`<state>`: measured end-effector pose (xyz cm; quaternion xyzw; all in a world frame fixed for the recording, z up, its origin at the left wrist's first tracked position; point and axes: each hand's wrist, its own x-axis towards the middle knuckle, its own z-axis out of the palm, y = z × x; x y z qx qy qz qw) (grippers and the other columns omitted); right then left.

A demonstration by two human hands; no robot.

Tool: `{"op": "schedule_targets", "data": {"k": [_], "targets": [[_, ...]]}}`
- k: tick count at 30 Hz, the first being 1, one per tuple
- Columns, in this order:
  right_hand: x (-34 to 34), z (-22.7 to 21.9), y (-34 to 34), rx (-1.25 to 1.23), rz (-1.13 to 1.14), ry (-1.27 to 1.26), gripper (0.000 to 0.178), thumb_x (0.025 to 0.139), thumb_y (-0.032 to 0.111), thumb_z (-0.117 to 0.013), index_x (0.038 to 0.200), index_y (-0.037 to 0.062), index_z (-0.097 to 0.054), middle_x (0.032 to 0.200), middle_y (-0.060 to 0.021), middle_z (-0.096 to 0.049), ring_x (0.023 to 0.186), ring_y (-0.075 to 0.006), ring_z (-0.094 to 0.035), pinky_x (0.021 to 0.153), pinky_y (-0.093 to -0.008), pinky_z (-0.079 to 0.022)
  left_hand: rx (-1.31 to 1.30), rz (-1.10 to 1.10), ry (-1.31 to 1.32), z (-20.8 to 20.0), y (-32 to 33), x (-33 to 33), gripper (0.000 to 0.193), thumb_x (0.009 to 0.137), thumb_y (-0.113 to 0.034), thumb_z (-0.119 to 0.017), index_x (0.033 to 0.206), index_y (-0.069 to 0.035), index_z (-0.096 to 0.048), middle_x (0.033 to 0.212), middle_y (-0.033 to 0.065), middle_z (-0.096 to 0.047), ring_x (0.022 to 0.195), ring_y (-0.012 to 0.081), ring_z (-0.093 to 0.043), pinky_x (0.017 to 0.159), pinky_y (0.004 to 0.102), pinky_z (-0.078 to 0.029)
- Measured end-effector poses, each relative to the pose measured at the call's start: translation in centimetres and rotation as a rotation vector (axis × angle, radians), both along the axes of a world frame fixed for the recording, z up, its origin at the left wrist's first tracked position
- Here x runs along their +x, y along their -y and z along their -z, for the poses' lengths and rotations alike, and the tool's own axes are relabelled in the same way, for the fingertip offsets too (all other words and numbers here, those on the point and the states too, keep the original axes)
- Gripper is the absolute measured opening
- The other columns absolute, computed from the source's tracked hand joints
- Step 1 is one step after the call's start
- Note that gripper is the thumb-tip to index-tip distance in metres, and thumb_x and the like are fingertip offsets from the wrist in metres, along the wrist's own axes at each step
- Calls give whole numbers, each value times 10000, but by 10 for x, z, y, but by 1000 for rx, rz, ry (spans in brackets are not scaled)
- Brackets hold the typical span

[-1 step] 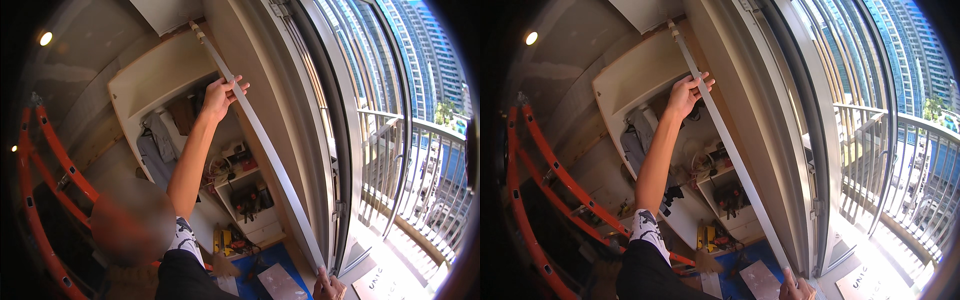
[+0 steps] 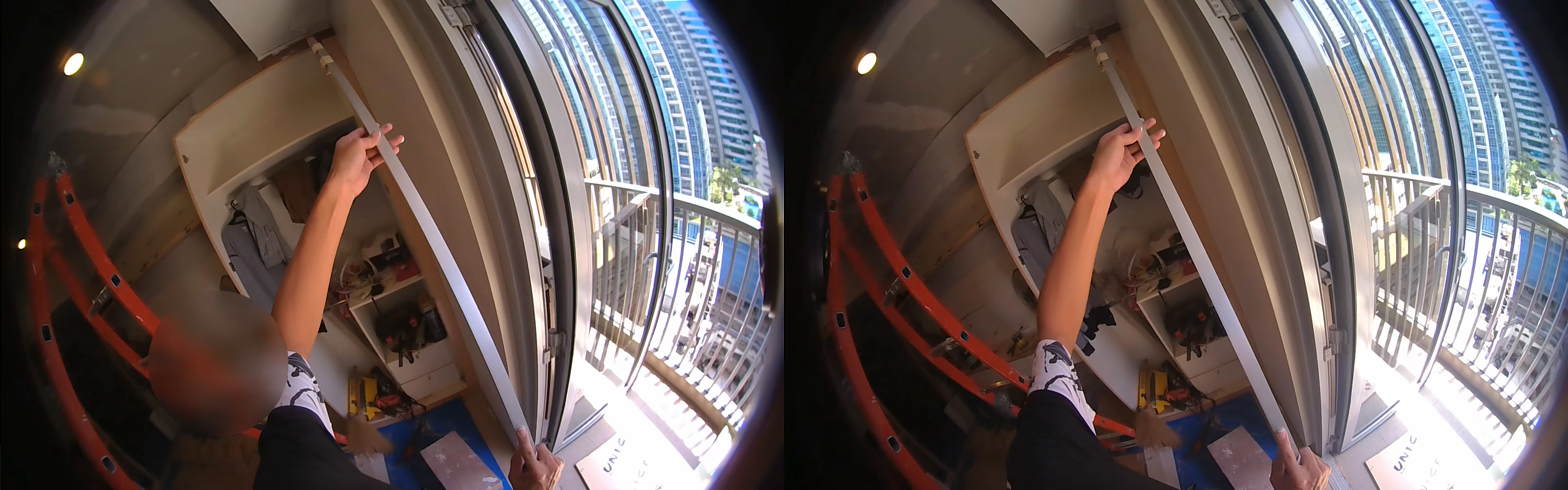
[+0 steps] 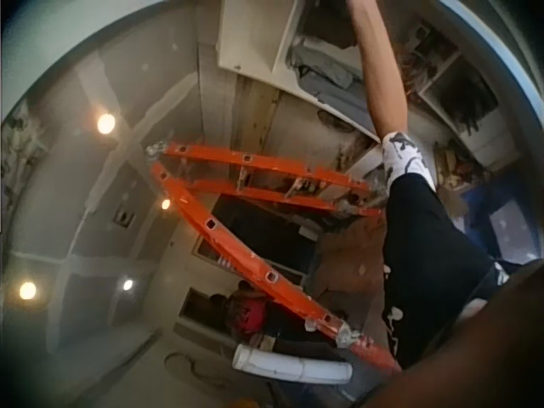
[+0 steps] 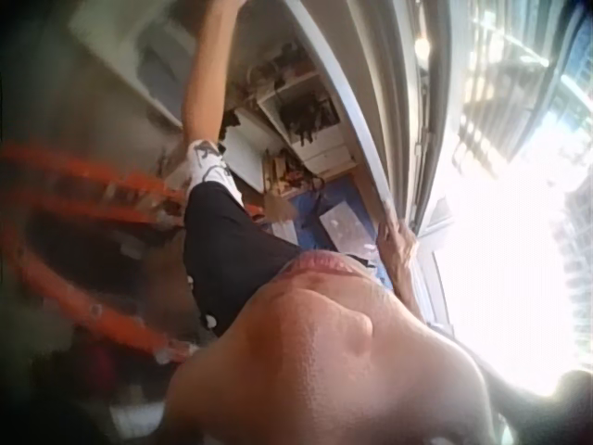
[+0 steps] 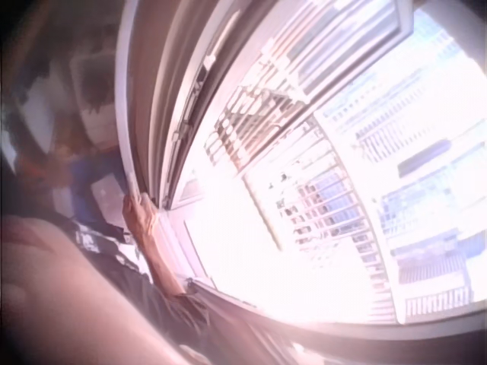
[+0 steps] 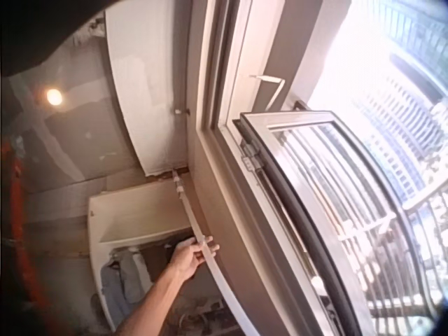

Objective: The person attaches a long metal or plastic trim piece to a door frame using adhesive and tape. The person aligns the strip against the frame, applies tape to secure it, and presses the piece firmly into place.

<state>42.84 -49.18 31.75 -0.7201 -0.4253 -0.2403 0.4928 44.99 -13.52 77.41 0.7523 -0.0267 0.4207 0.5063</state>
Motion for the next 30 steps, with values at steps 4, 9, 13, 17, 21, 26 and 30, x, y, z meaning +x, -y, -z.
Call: {"op": "schedule_targets", "data": {"k": [4,9,13,17,21,26,30], "targets": [[24,-21,-63,48,38,59,573,825,82,-618,1355,280,-525,605,-99,-492,450,-290,-500,426,-436,-417,-14,-30,-41,-31,-73,18,193,966,-64,-458,1117,42,-514,1261,126,-559,1103,291,-610,956,396,-499],[36,-11,-68,23,119,132,577,753,76,-685,1296,247,-594,526,-35,-361,390,-207,-422,380,-340,-349,50,-32,-23,-23,-65,18,222,971,-36,-420,1129,114,-466,1200,165,-553,1029,319,-641,924,408,-536],[27,3,-29,50,118,129,546,808,86,-646,1321,255,-566,587,-77,-458,440,-245,-482,408,-379,-394,108,-10,-35,-24,-9,10,223,977,-41,-415,1119,117,-484,1237,175,-544,1021,304,-648,918,396,-540],[-4,9,48,1,163,59,433,847,115,-636,1262,232,-610,627,-91,-523,495,-274,-528,443,-404,-424,141,8,5,-9,87,-14,203,963,-57,-460,1079,94,-531,1231,173,-573,1064,301,-632,933,361,-530],[-25,42,139,-39,236,64,217,848,132,-652,1060,137,-697,613,-81,-530,462,-282,-492,435,-403,-404,170,50,43,6,185,-36,231,964,-72,-474,1098,110,-524,1203,196,-576,1060,298,-633,931,345,-531],[-39,45,249,85,243,243,318,785,-52,-618,1078,50,-687,572,-101,-481,435,-232,-453,394,-353,-351,229,146,63,23,291,-62,274,961,-83,-489,1134,130,-509,1146,185,-586,1056,293,-636,920,343,-539],[-48,68,305,82,318,381,308,809,-52,-590,1093,32,-675,551,-80,-490,399,-200,-428,378,-333,-338,229,166,67,31,335,-74,305,958,-82,-492,1168,140,-489,1128,192,-592,1055,295,-637,917,342,-541]]}}
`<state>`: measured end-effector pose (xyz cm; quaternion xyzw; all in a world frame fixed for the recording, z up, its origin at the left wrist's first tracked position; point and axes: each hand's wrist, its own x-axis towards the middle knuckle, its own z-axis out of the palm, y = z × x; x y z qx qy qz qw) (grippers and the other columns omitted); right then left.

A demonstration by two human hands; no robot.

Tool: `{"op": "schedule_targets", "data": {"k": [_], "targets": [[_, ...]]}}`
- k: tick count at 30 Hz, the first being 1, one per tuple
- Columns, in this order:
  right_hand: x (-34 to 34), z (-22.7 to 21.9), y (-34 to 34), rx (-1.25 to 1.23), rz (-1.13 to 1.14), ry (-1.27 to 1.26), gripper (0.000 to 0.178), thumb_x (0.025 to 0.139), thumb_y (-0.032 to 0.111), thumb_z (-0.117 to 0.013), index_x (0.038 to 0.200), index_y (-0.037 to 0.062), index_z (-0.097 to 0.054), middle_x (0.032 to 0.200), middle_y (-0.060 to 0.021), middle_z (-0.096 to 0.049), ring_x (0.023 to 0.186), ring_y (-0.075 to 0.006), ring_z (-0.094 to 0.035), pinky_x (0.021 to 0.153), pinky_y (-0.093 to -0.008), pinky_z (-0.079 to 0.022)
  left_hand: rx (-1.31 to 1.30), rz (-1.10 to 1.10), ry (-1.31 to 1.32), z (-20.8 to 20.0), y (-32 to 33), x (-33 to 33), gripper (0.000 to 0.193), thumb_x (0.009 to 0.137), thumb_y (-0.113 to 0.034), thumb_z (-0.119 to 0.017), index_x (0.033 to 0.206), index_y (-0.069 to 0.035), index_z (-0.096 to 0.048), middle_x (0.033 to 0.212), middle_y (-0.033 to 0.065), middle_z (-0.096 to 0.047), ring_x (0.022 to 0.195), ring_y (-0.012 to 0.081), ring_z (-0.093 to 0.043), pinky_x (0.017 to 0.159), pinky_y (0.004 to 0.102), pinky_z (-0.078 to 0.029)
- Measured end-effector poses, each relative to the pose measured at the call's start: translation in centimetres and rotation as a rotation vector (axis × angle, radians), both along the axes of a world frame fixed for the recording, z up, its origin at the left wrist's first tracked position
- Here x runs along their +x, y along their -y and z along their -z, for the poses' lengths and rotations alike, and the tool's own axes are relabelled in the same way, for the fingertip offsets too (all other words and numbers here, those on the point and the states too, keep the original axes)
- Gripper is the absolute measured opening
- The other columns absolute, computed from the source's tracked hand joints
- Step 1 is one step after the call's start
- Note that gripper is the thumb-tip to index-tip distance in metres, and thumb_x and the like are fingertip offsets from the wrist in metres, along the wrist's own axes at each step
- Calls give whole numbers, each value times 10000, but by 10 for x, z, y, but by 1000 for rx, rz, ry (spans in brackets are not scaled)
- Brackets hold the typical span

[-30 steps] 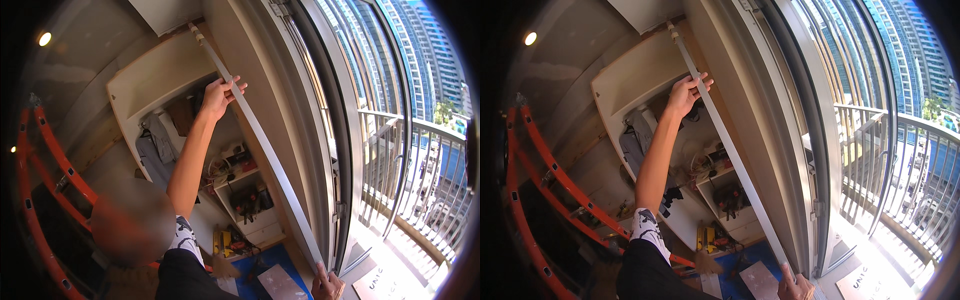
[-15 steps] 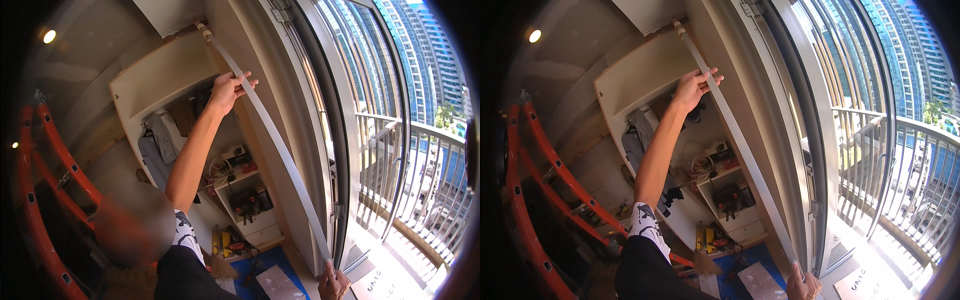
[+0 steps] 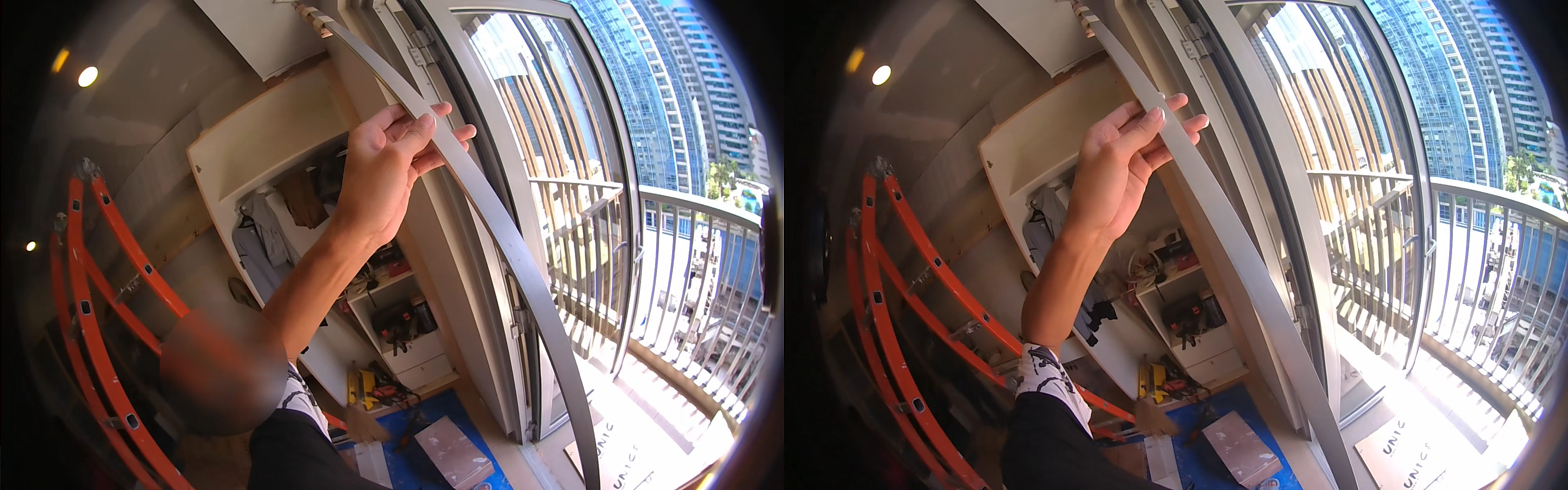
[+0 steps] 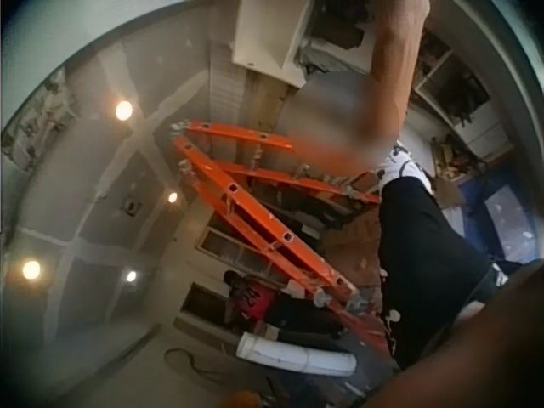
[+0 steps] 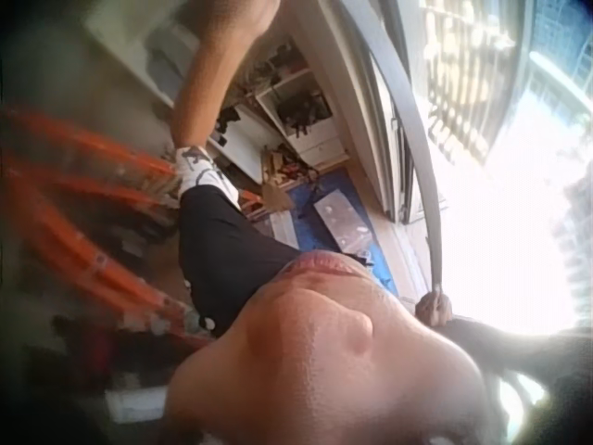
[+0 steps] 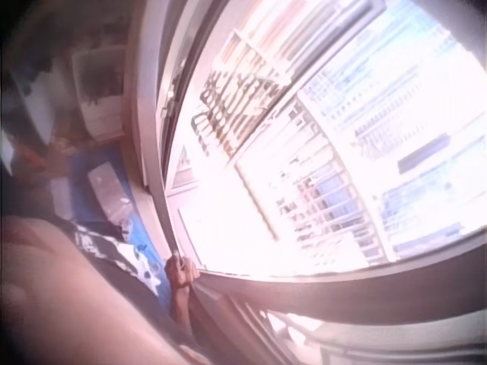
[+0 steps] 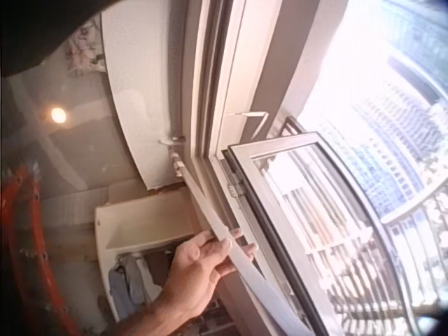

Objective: The person attaches a long metal or plastic trim piece to a door frame using adhesive and tape. The person aligns the strip against the frame, applies tape to secure it, and presses the piece firmly into place.

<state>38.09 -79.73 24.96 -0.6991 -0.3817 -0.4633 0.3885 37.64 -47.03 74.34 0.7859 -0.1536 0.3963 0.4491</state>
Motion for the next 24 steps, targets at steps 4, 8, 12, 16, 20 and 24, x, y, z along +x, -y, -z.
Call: {"op": "schedule_targets", "data": {"k": [4,8,12,16,20,24], "targets": [[-3,61,28,-479,-215,-1181,274,846,24,-630,1113,66,-672,543,-47,-478,391,-214,-421,376,-336,-345,-62,20,-77,-7,-24,1,299,950,-68,-489,1166,137,-491,1127,193,-595,1061,301,-634,939,358,-529],[-1,-41,-53,-34,-99,-182,287,834,20,-649,1107,97,-694,554,-48,-460,407,-214,-432,385,-349,-350,-146,-51,-93,-13,-70,6,285,942,-57,-483,1157,128,-508,1111,180,-612,1077,299,-627,942,362,-518],[9,-70,-107,-50,-151,-227,399,811,1,-656,1190,126,-668,568,-62,-466,417,-209,-441,400,-359,-366,-116,-59,-146,-41,-147,18,295,940,-56,-484,1172,126,-498,1187,179,-592,1091,305,-618,945,361,-515],[26,-93,-178,-84,-149,-305,496,808,39,-656,1273,207,-615,578,-89,-494,431,-240,-483,413,-370,-400,-157,-78,-127,-67,-221,42,191,938,4,-438,1081,121,-489,1216,196,-545,1054,344,-630,950,415,-536],[44,-120,-254,-115,-165,-285,552,808,65,-654,1319,259,-573,591,-97,-519,442,-253,-510,426,-393,-427,-169,-173,-179,-89,-311,57,236,956,-13,-433,1143,124,-474,1256,179,-539,1114,336,-600,983,413,-512],[59,-119,-313,-54,-163,-244,545,783,29,-684,1298,183,-595,519,-64,-412,408,-217,-443,404,-365,-360,-185,-236,-178,-92,-363,66,252,960,-7,-421,1168,130,-460,1252,182,-537,1105,342,-604,990,423,-512]]}}
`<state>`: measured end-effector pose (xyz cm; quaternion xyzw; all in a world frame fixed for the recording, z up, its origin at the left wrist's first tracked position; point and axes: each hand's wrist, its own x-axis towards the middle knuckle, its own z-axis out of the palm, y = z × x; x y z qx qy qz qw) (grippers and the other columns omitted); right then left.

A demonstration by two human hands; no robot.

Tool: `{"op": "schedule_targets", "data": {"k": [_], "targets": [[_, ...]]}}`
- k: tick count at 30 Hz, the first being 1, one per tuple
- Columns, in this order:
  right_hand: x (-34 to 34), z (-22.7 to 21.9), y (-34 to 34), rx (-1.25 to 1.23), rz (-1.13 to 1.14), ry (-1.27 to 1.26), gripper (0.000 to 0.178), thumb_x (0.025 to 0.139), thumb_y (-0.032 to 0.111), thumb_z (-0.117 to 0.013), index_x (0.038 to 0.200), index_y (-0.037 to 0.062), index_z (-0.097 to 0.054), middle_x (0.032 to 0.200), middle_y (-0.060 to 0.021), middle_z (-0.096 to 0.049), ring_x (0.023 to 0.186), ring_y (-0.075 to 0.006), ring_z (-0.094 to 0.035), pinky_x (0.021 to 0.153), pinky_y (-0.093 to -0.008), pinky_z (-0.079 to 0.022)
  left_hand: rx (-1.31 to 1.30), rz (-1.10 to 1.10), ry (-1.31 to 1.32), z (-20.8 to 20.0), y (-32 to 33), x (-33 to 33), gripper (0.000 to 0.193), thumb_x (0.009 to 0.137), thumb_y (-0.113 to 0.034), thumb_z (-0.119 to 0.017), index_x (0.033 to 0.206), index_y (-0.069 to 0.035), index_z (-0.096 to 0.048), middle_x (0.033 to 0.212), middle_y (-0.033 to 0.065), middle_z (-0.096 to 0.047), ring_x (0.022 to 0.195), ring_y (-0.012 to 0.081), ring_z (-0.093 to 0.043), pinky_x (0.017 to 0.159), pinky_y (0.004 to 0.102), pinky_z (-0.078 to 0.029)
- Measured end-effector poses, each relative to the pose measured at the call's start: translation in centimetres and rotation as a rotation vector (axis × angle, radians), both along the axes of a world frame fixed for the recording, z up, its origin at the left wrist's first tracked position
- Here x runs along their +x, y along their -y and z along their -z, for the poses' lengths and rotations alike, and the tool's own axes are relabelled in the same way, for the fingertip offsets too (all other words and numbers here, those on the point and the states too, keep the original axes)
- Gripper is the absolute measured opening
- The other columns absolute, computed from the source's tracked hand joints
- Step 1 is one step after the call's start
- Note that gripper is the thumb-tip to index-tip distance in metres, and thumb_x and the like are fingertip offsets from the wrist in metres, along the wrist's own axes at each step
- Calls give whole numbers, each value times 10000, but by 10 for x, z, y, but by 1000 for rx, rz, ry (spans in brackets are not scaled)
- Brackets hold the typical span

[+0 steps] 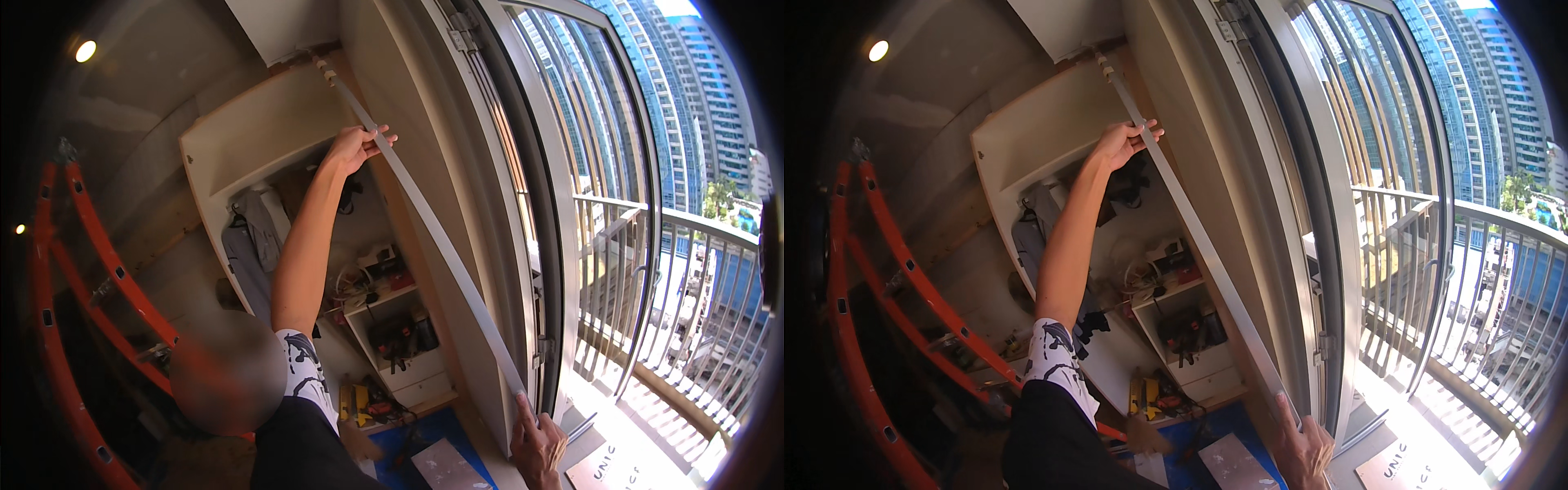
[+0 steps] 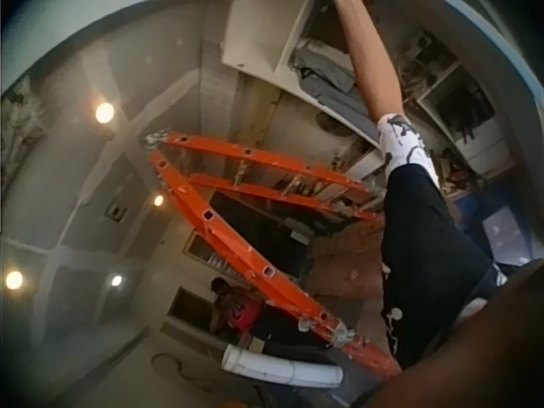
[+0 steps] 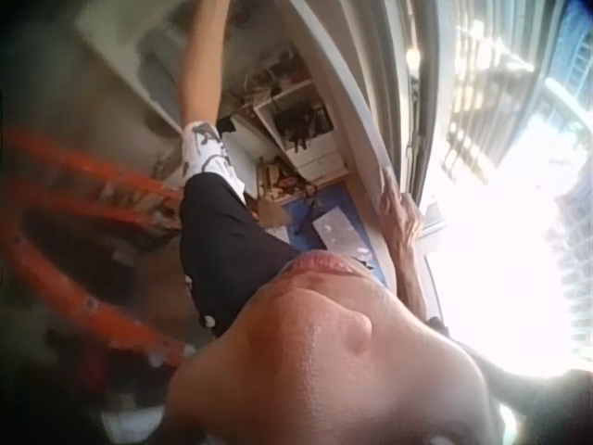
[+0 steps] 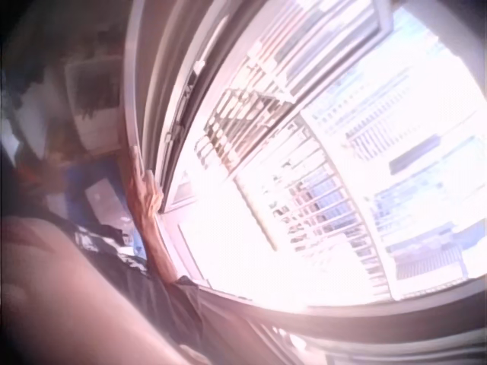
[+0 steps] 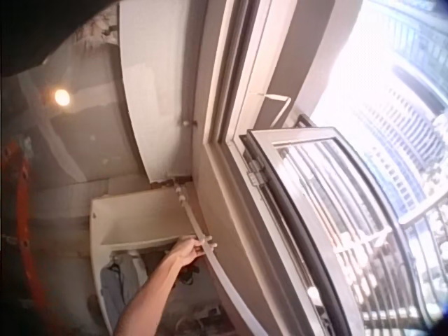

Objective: The person attaches a long metal or plastic trim piece to a door frame using adhesive and tape. The person aligns the strip against the frame, applies tape to secure it, and presses the piece firmly into place.

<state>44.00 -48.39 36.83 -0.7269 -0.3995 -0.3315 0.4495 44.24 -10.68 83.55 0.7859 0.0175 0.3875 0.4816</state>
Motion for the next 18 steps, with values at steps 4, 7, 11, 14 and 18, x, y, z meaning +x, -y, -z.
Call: {"op": "schedule_targets", "data": {"k": [4,7,11,14,18], "targets": [[4,4,-10,-24,14,-6,544,788,26,-680,1302,182,-594,521,-66,-419,413,-211,-448,406,-361,-351,-7,29,2,7,-21,3,232,959,8,-406,1144,143,-443,1234,194,-528,1061,349,-625,976,433,-523],[-1,16,15,-39,14,-19,547,805,53,-662,1314,237,-580,567,-84,-483,438,-232,-491,419,-379,-401,-21,73,-10,27,-1,9,217,961,12,-396,1128,144,-442,1224,203,-523,1036,351,-636,971,438,-526],[-6,21,24,-73,39,-24,524,809,48,-668,1304,202,-593,544,-66,-448,426,-206,-461,408,-357,-368,-25,47,16,36,18,14,230,966,-2,-379,1132,137,-457,1203,200,-529,1012,333,-646,917,415,-549],[-1,20,9,-65,86,-33,561,760,81,-710,1287,246,-606,531,-42,-375,404,-195,-447,392,-341,-357,-22,12,20,30,6,26,238,961,0,-366,1128,135,-468,1166,191,-543,982,313,-658,865,401,-567],[5,14,-26,-58,40,-36,588,773,108,-700,1320,284,-574,556,-51,-406,408,-207,-470,403,-354,-391,-60,-37,29,21,-32,32,259,971,-10,-347,1157,132,-459,1157,178,-557,996,311,-649,883,415,-561]]}}
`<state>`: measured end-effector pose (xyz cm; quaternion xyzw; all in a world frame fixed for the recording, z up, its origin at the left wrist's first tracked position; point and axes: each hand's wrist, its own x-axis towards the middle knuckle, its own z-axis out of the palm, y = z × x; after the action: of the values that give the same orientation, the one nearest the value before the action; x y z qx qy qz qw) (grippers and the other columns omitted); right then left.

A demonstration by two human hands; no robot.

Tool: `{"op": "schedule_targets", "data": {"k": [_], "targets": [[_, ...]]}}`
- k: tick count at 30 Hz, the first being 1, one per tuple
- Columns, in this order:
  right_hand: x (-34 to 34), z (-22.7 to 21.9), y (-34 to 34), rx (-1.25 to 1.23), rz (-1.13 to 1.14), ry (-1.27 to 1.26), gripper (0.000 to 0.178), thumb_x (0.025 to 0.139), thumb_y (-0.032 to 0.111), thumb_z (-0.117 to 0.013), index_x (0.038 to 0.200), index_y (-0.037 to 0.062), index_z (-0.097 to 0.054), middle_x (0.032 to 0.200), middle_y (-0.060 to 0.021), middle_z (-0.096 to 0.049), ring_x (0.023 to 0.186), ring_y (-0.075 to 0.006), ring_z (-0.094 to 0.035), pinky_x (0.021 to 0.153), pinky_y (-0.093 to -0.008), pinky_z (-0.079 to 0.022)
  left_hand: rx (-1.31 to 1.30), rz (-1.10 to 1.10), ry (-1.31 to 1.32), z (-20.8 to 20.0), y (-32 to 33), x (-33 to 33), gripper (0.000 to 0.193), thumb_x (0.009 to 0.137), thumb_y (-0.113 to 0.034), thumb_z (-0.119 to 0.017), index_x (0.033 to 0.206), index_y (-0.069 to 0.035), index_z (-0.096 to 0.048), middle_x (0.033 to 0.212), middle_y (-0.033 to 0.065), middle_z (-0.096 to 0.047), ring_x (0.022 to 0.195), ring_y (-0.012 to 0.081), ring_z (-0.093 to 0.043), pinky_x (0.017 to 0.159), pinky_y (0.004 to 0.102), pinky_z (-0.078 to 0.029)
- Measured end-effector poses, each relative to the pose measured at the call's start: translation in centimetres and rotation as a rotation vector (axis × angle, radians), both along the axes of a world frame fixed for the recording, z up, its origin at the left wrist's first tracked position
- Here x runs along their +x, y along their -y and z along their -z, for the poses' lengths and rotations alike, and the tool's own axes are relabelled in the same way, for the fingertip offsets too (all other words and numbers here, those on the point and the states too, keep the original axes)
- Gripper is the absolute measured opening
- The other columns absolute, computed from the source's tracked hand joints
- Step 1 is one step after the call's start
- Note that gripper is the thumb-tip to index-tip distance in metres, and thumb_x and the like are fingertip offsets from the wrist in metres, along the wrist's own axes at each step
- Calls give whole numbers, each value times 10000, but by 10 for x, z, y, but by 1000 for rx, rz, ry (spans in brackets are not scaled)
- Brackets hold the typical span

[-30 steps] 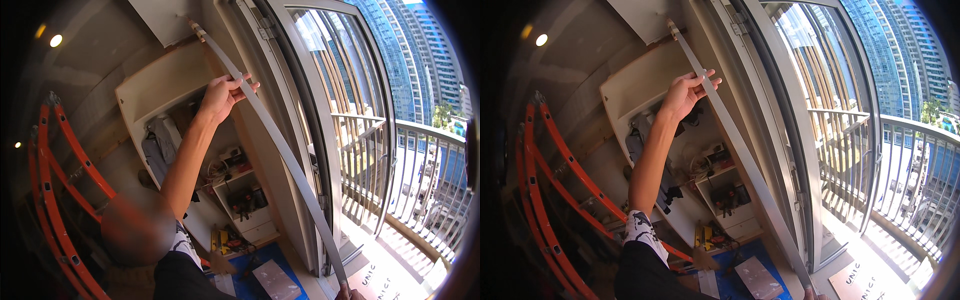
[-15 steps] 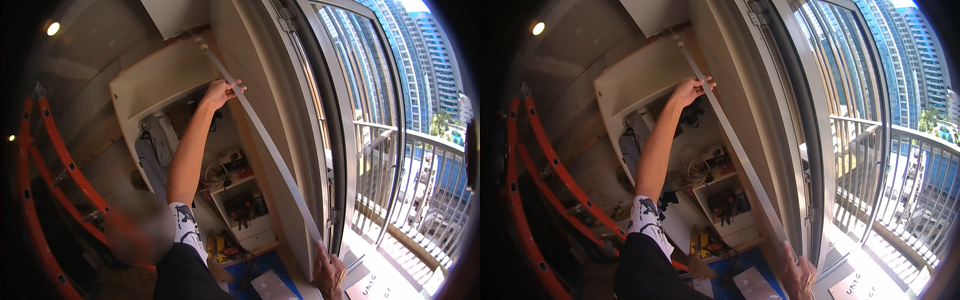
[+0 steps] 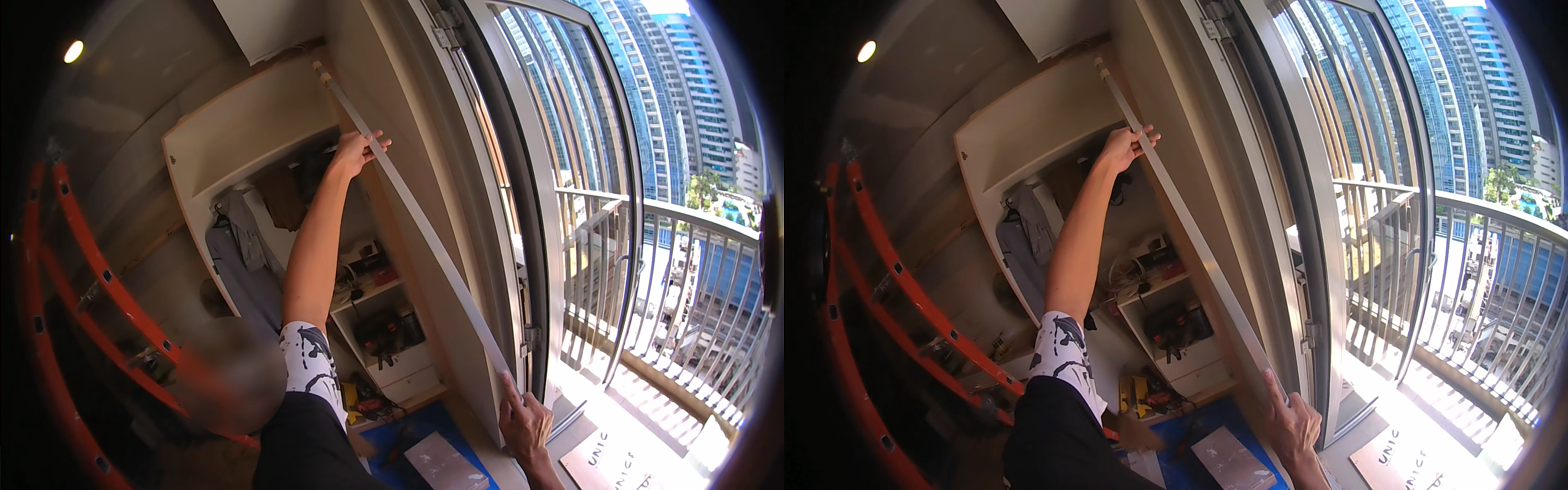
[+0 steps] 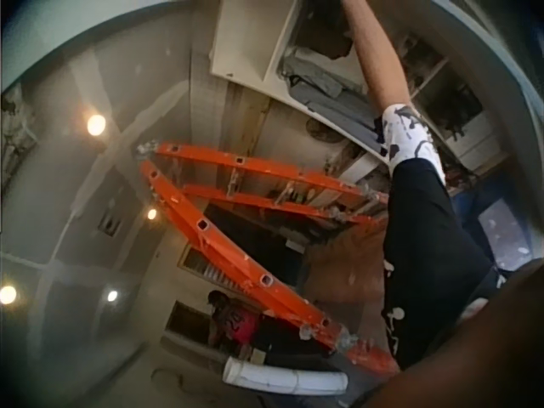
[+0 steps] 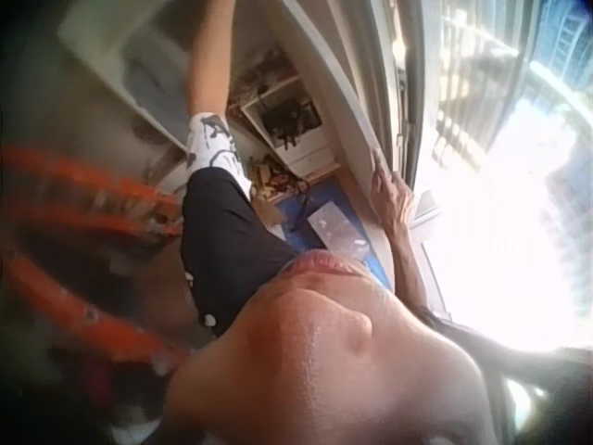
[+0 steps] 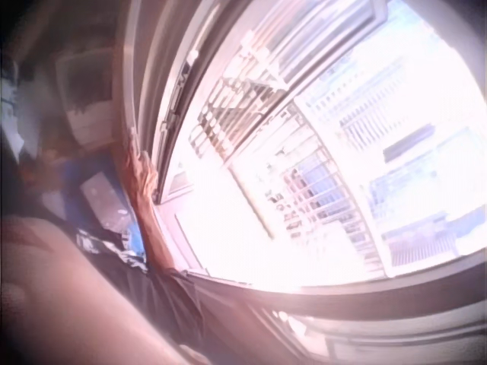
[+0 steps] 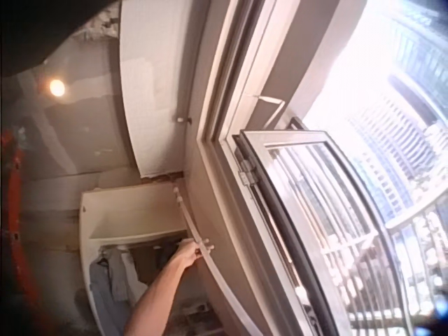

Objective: The person attaches a long metal or plastic trim piece to a door frame using adhesive and tape. The person aligns the strip against the frame, applies tape to secure it, and presses the piece firmly into place.

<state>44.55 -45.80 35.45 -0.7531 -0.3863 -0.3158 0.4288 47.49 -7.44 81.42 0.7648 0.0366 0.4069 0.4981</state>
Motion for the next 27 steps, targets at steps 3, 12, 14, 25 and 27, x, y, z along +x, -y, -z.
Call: {"op": "schedule_targets", "data": {"k": [3,12,14,25,27], "targets": [[0,5,-13,10,-12,-6,609,776,127,-692,1344,291,-546,555,-49,-407,413,-205,-480,408,-350,-405,-40,-10,-45,2,-7,3,287,993,-28,-336,1218,128,-422,1246,153,-539,1074,316,-617,937,430,-535],[-14,9,35,96,126,98,594,715,39,-722,1258,262,-628,537,-17,-368,409,-167,-413,401,-312,-344,72,71,2,-7,65,-15,239,995,-44,-363,1155,103,-462,1234,165,-541,1083,327,-615,966,422,-517],[-29,8,62,84,144,82,499,731,26,-706,1194,208,-670,539,-27,-376,420,-173,-426,407,-320,-337,92,106,6,-9,87,-30,226,990,-46,-378,1135,97,-476,1245,173,-533,1091,332,-611,968,418,-514],[-107,34,266,56,144,176,324,841,20,-653,1160,76,-665,568,-50,-465,425,-209,-432,385,-346,-343,183,293,58,23,292,-110,223,966,-45,-450,1104,127,-485,1216,207,-537,1116,331,-598,999,390,-507],[-115,30,289,53,182,201,294,837,7,-654,1126,51,-681,528,-48,-435,393,-201,-410,368,-351,-326,192,335,55,31,315,-115,216,963,-45,-458,1097,123,-487,1214,208,-537,1120,332,-596,1005,390,-505]]}}
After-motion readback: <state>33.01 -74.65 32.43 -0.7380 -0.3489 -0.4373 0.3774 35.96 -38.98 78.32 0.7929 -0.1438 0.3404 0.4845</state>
